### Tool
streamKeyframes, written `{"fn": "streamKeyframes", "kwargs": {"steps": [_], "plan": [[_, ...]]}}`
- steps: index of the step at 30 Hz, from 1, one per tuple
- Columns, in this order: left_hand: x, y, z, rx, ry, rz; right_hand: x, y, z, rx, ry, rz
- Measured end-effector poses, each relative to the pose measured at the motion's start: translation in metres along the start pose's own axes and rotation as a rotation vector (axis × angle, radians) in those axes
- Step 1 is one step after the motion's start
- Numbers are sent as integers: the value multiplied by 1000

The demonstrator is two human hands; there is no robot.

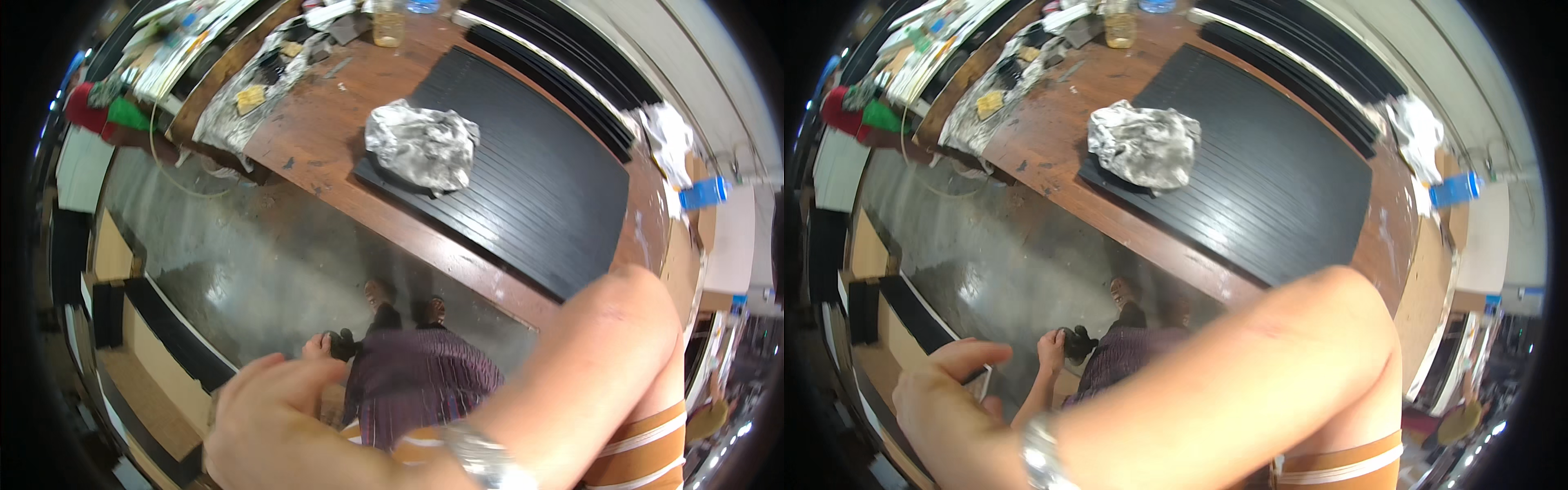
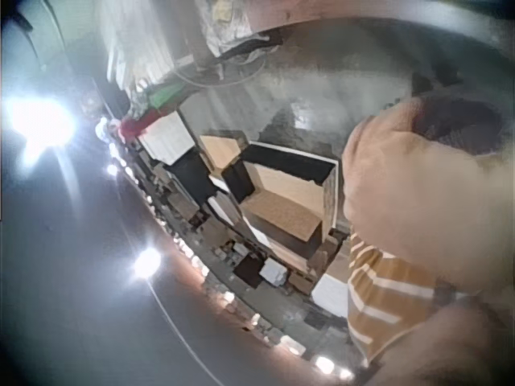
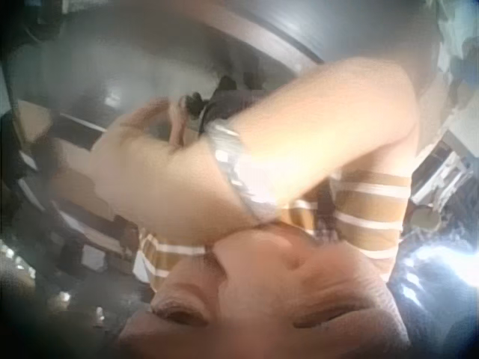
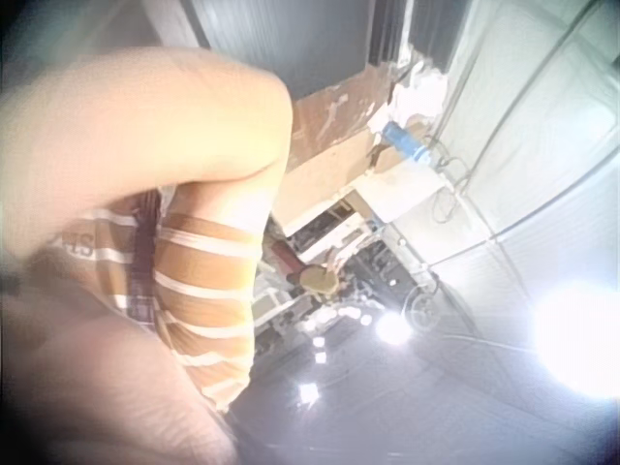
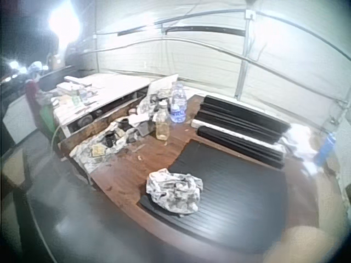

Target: The person wipes a large black plastic sheet and several long black plastic strips with a cloth. They also use a yellow sponge to rub the strips. The person handles the strips one at a time, wiping both sides and edges.

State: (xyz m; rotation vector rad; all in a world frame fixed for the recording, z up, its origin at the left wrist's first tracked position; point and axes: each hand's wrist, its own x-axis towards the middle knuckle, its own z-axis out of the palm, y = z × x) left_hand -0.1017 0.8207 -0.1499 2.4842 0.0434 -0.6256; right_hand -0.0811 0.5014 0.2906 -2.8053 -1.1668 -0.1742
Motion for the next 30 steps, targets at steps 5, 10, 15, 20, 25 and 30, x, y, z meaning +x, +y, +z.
{"fn": "streamKeyframes", "kwargs": {"steps": [5,10,15,20,25,30], "plan": [[21,24,-35,-134,-40,-74,-7,11,9,394,77,3],[39,31,-50,31,63,87,-57,4,-32,1055,613,-33],[48,35,-55,155,-18,105,-70,-37,-29,1315,895,-169],[67,48,-55,181,-42,185,-57,-27,-24,1418,833,-308],[88,63,-57,130,-36,224,-43,-21,-25,1318,867,-233],[99,69,-68,85,-15,261,-31,1,-22,1103,939,-179]]}}
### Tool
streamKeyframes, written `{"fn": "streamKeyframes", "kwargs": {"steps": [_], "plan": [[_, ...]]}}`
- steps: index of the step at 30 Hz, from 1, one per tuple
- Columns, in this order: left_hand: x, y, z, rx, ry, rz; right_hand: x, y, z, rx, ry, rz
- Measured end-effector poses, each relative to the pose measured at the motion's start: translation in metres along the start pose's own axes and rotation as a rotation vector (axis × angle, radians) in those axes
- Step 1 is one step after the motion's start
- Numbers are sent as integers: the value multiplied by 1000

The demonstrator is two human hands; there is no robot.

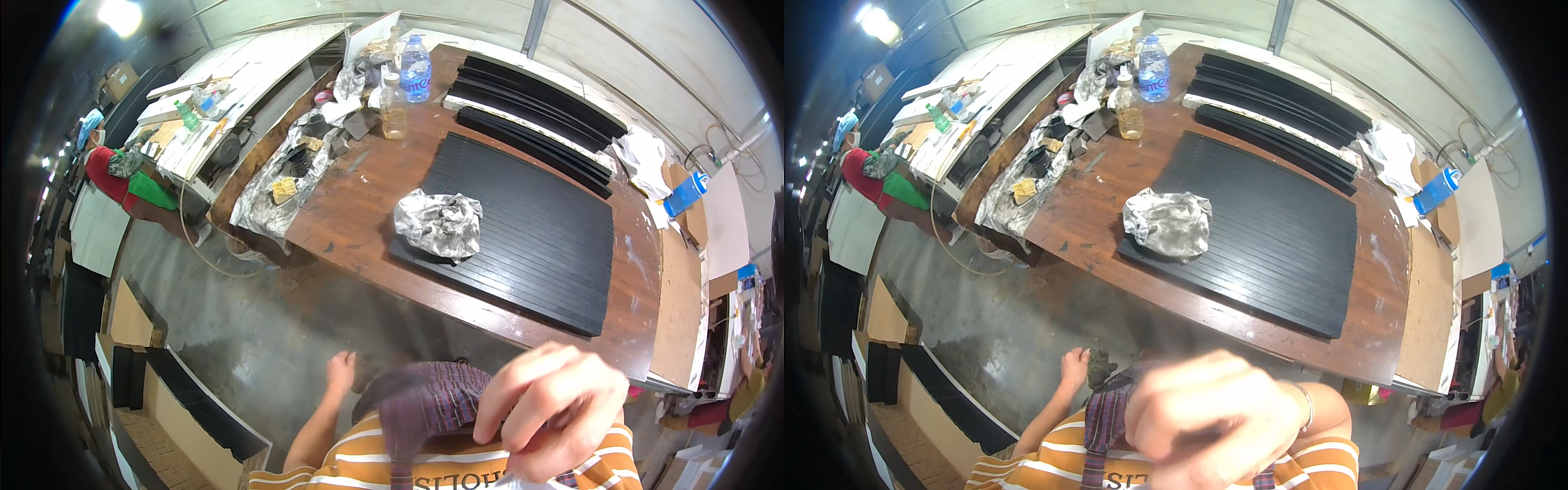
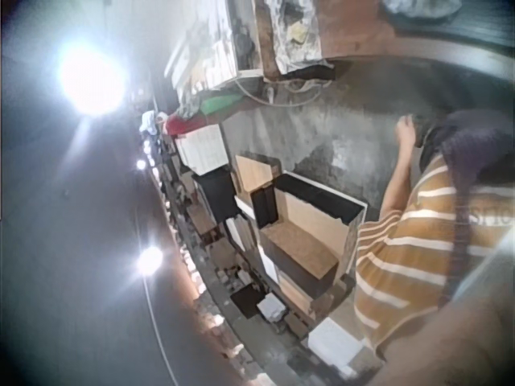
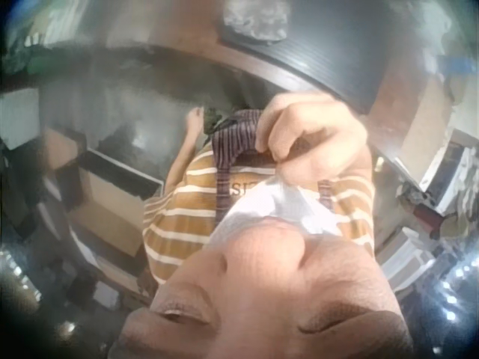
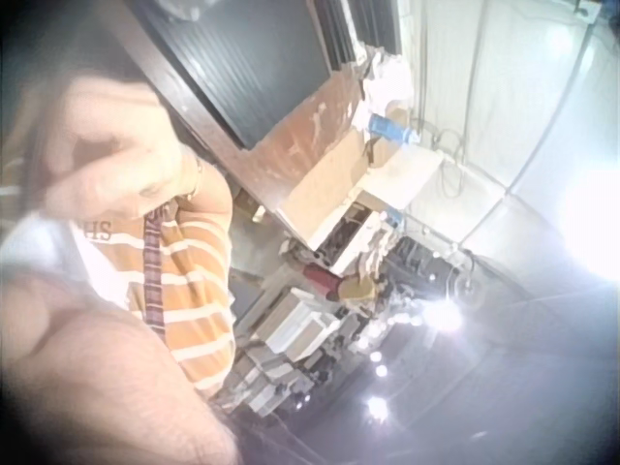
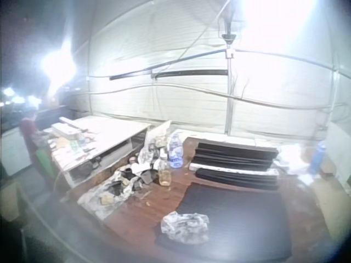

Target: The person wipes a large black plastic sheet and several long black plastic strips with a cloth. They also use a yellow sponge to rub the strips. The person handles the strips one at a time, wiping both sides and edges.

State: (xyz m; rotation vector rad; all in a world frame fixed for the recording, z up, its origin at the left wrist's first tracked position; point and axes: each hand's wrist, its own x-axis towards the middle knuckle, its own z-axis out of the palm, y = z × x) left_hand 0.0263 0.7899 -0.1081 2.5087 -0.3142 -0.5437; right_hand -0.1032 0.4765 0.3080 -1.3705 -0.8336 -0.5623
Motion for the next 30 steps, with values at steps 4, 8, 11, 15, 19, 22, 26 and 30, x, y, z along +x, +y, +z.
{"fn": "streamKeyframes", "kwargs": {"steps": [4,8,11,15,19,22,26,30], "plan": [[12,11,-17,-66,105,85,20,5,-3,-52,152,-45],[31,42,-45,-376,166,81,26,-27,29,209,876,160],[36,76,-77,-392,326,281,19,-39,22,128,723,109],[33,126,-113,-572,375,405,5,-51,8,17,548,75],[27,173,-133,-691,315,476,-9,-62,2,-49,487,89],[19,199,-137,-713,293,537,-16,-66,-2,-53,474,98],[12,218,-129,-869,172,571,-21,-72,-7,-84,437,128],[8,232,-123,-1017,111,556,-25,-76,-9,-84,340,165]]}}
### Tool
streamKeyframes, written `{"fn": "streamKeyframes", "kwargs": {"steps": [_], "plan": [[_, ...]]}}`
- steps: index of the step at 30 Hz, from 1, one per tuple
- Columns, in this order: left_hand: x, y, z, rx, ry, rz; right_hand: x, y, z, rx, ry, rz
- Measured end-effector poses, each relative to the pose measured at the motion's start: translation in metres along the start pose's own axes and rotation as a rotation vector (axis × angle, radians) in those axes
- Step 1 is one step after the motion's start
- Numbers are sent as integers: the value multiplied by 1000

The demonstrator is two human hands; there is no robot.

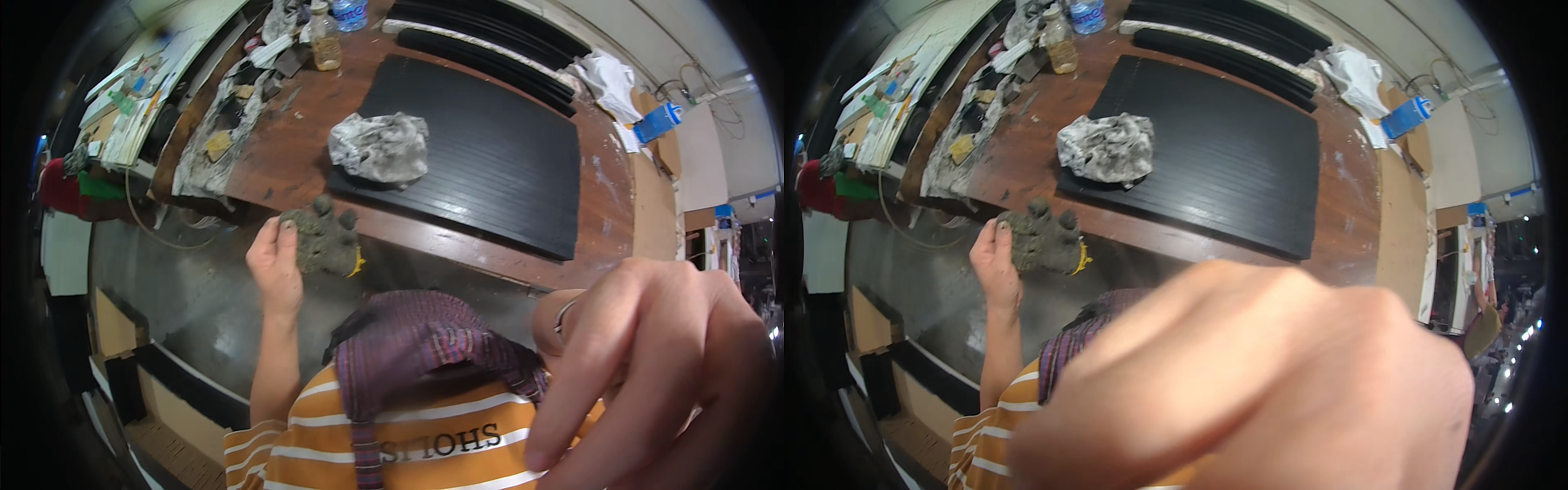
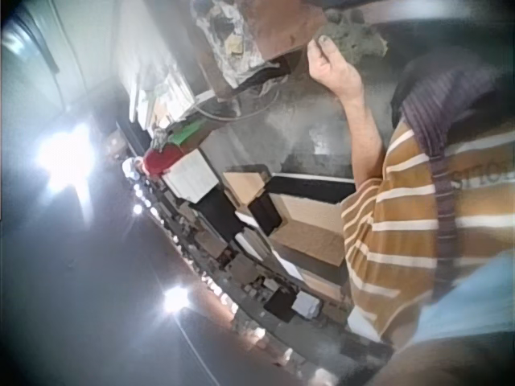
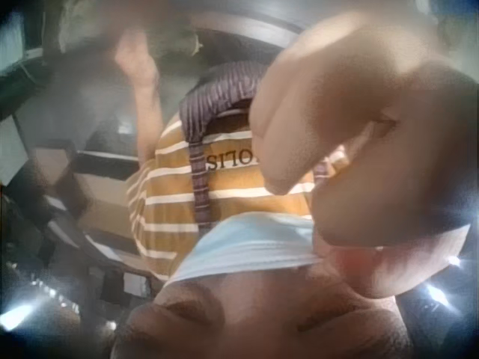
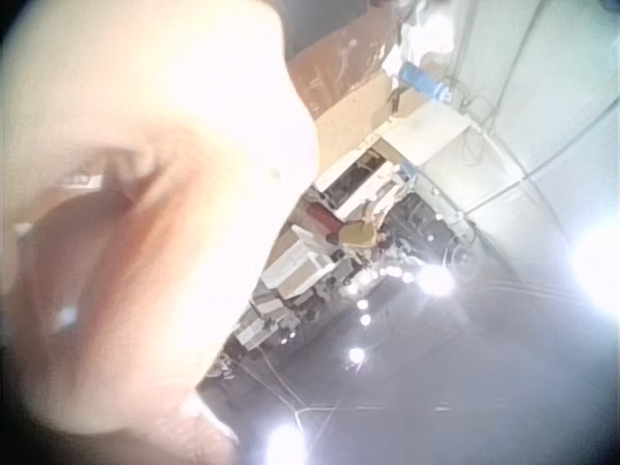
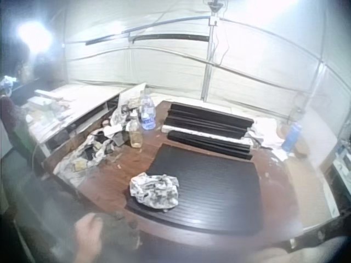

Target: The person wipes a large black plastic sheet and several long black plastic strips with a cloth. They also use a yellow sponge to rub the strips. The person handles the strips one at a time, wiping both sides and edges.

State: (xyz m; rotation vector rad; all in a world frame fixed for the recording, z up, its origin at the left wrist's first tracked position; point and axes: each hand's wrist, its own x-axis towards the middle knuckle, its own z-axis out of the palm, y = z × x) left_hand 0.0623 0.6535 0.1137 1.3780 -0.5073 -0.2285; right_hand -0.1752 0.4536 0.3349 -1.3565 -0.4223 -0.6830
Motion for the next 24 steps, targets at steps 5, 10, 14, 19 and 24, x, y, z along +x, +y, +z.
{"fn": "streamKeyframes", "kwargs": {"steps": [5,10,14,19,24], "plan": [[3,16,17,-286,-71,-131,-2,35,-17,-81,-103,105],[-4,18,34,-560,-126,-252,-34,174,-54,-163,97,690],[-5,6,36,-638,-142,-344,-104,240,-59,253,31,969],[-17,-1,42,891,-105,162,-136,263,-65,132,270,1011],[-63,-8,82,920,-424,412,-132,268,-71,54,348,1055]]}}
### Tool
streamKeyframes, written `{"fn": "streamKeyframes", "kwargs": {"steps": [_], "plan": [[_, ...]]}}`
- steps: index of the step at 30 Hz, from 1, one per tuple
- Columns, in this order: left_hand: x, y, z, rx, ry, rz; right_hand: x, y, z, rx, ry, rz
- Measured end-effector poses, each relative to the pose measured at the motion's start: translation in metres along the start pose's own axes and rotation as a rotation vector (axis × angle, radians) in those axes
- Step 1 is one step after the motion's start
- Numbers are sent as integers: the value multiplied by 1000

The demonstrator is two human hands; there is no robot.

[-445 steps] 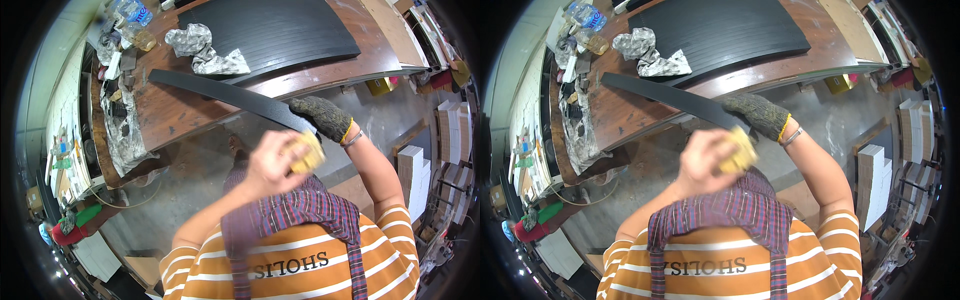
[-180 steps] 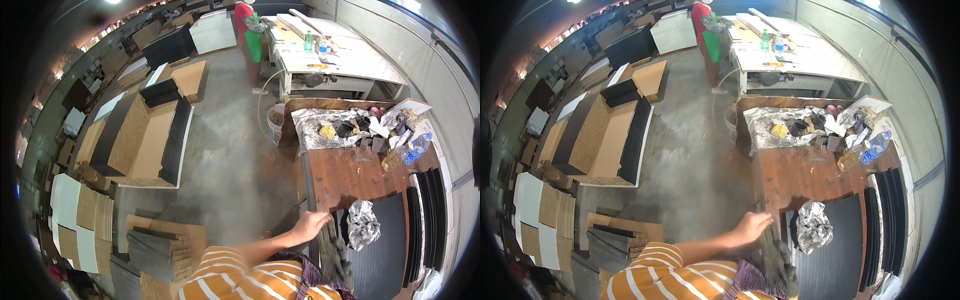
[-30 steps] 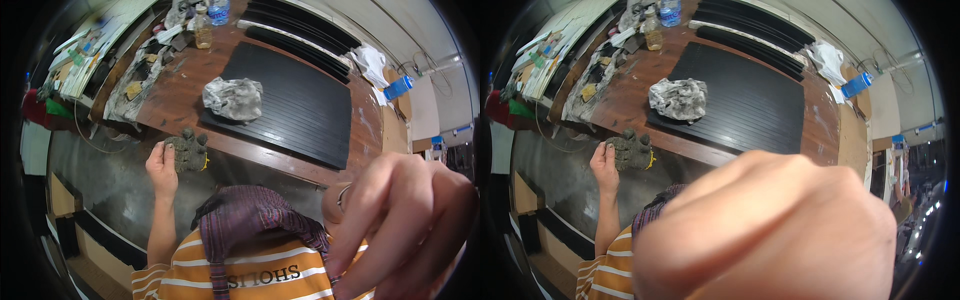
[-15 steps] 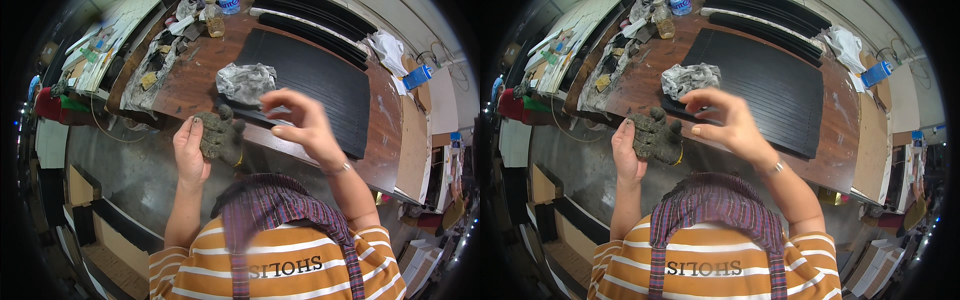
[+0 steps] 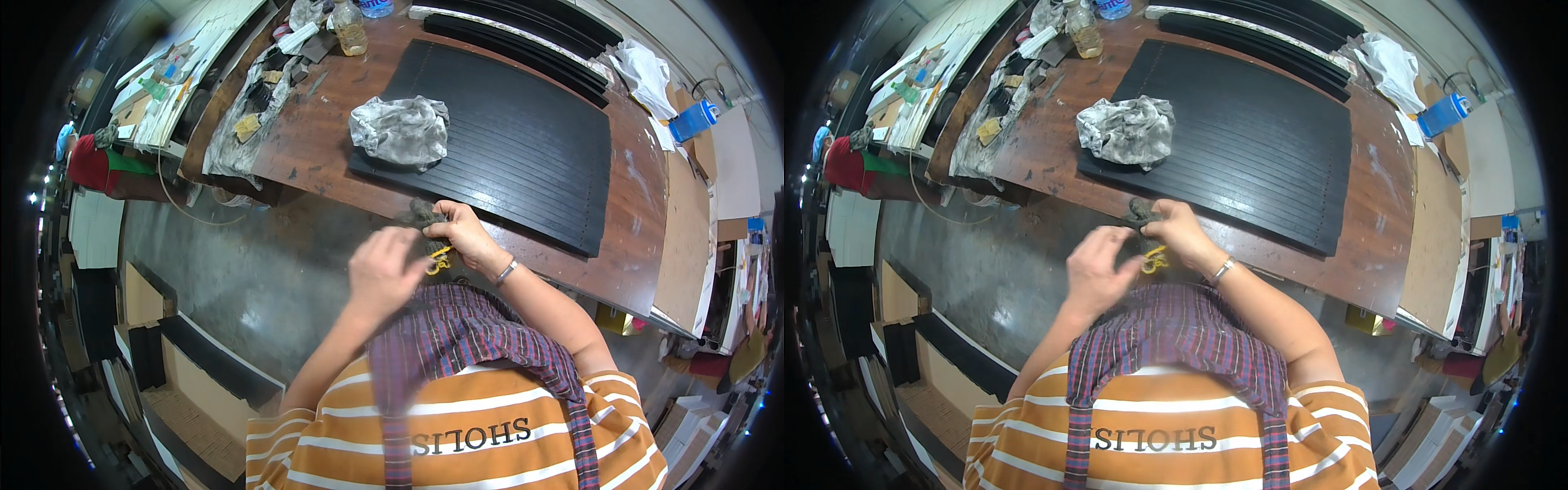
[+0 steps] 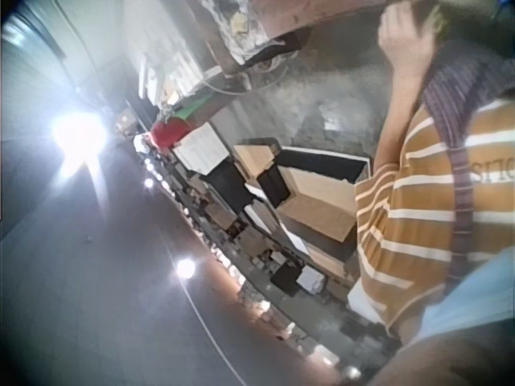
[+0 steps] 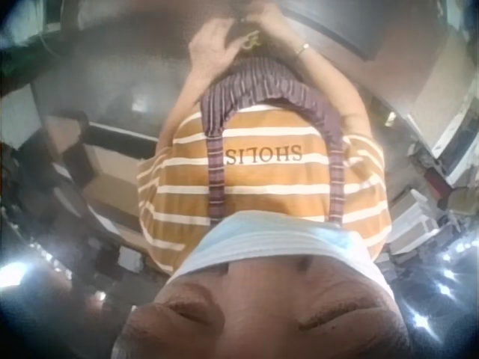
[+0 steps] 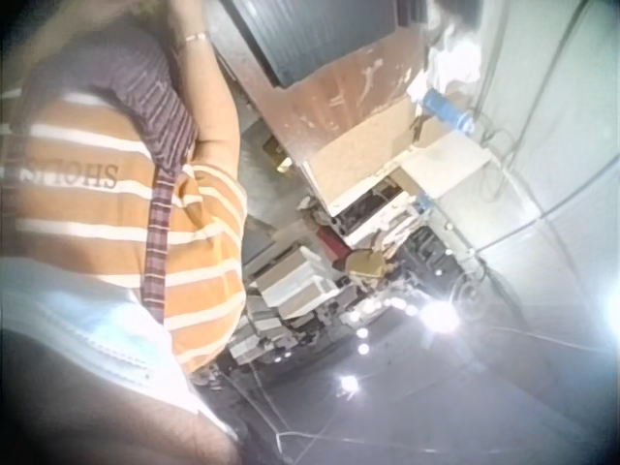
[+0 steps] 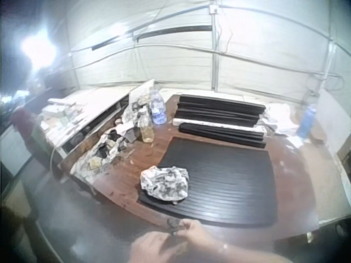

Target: The person wipes a large black plastic sheet and several long black plastic strips with a cloth. They also use a yellow sponge to rub the strips. The person handles the strips one at a time, wiping both sides and edges.

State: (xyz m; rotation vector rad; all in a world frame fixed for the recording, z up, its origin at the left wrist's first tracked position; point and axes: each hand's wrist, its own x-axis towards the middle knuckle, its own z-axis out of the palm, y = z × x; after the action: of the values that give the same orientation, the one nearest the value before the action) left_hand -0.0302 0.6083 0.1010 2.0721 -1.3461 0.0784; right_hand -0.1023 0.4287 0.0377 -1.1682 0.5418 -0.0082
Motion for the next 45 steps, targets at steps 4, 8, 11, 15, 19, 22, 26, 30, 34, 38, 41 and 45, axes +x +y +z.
{"fn": "streamKeyframes", "kwargs": {"steps": [4,8,11,15,19,22,26,30,34,38,41,45], "plan": [[-5,5,25,-129,-20,-145,-6,-9,5,-3,15,-43],[-6,-14,29,-362,71,-407,-29,-27,14,-551,269,-476],[-8,-19,33,-613,73,-578,-51,-37,21,-966,91,-1047],[-12,-14,44,-868,98,-624,-68,-36,32,-1349,33,-1124],[-11,-17,50,-756,62,-633,-75,-31,30,-1587,-54,-1073],[-5,-23,46,-591,64,-573,-73,-27,33,-1623,-298,-1144],[2,-21,37,-432,38,-541,-63,-19,39,-1430,-551,-1019],[0,-3,31,-256,128,-333,-46,-15,22,-1221,-403,-539],[-6,14,30,-226,209,-153,-29,-12,7,-752,-161,-311],[-8,18,29,-406,115,-221,-16,-9,17,-88,55,-16],[-9,16,24,-578,74,-271,-10,-12,24,356,203,-64],[-11,11,16,-666,29,-231,-4,-9,40,41,254,-94]]}}
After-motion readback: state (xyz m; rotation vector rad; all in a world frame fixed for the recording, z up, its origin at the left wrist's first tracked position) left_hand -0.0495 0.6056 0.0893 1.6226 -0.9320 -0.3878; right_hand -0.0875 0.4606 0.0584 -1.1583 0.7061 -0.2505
